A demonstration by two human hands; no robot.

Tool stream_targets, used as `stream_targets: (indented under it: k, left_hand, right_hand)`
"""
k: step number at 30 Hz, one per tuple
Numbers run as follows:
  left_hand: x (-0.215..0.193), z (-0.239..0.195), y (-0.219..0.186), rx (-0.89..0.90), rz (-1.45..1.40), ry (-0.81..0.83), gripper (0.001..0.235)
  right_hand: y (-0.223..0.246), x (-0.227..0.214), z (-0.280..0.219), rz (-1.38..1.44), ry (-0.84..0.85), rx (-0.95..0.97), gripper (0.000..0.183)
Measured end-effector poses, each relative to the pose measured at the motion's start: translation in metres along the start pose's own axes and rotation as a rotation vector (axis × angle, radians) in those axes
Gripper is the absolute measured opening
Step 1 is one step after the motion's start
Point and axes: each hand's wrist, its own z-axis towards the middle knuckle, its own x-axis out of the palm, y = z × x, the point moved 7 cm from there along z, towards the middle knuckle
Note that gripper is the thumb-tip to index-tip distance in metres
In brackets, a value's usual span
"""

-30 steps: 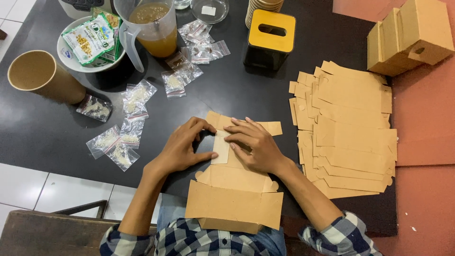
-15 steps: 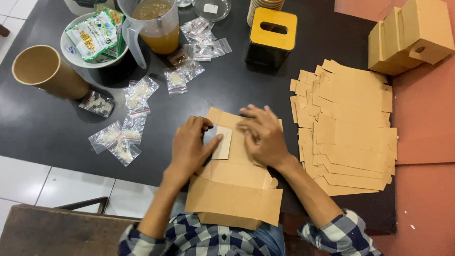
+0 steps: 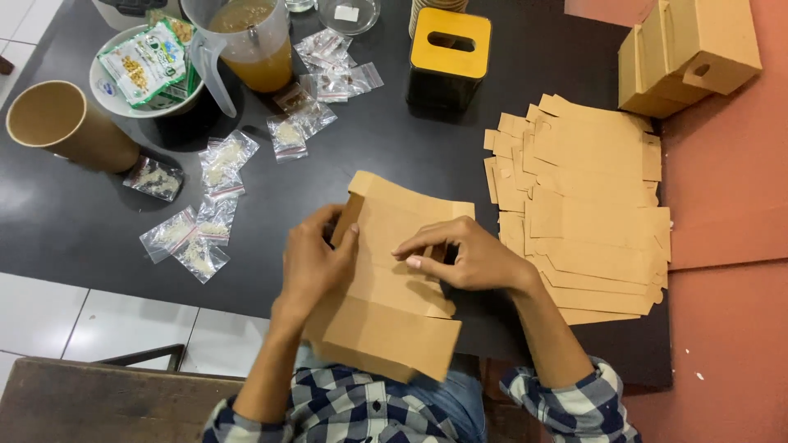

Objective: The person folds flat cardboard box blanks into three-dimensional boxes by hand. They repeatedly pick up a blank, fold the side flaps, tuck tabs into slots, and press the seams to form a finished box, then place it aside.

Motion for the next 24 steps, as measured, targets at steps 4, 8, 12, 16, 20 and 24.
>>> stream_targets:
  k: [4,8,12,16,20,24]
  left_hand:
    - [-0.016,0.017,-0.014,0.105,-0.258,-0.019,0.023]
    - [-0.038,0.030,-0.051,0.395,-0.259,-0.128,0.013]
    - [-0.046,0.016,-0.108,0.687,-0.171,-0.170,0.023]
    - [-0.047,-0.014,-0.142,0.908,-0.049,-0.203,0.025]
    - [-0.032,-0.064,-0.166,1.302,0.095,-0.101,0.018]
    - [-0.008,-0.102,-0.152,1.524,0.207,0.014,0.018]
  right_hand:
    - [-0.007,-0.003,-0.002,-0.070,0.014,0.095,0.016]
    - [-0.011,-0.011,-0.005,-0.108,0.024,0.204,0.019]
    - [-0.010,-0.012,-0.002,-0.047,-0.004,0.238,0.029]
    - [-0.043,-0.012,-0.007,0.080,-0.067,0.287,0.032]
    - [-0.116,-0.022,-0.019,0.323,-0.203,0.384,0.043]
    - [-0.103,-0.042,-0.019,0.397,-0.272,0.315,0.044]
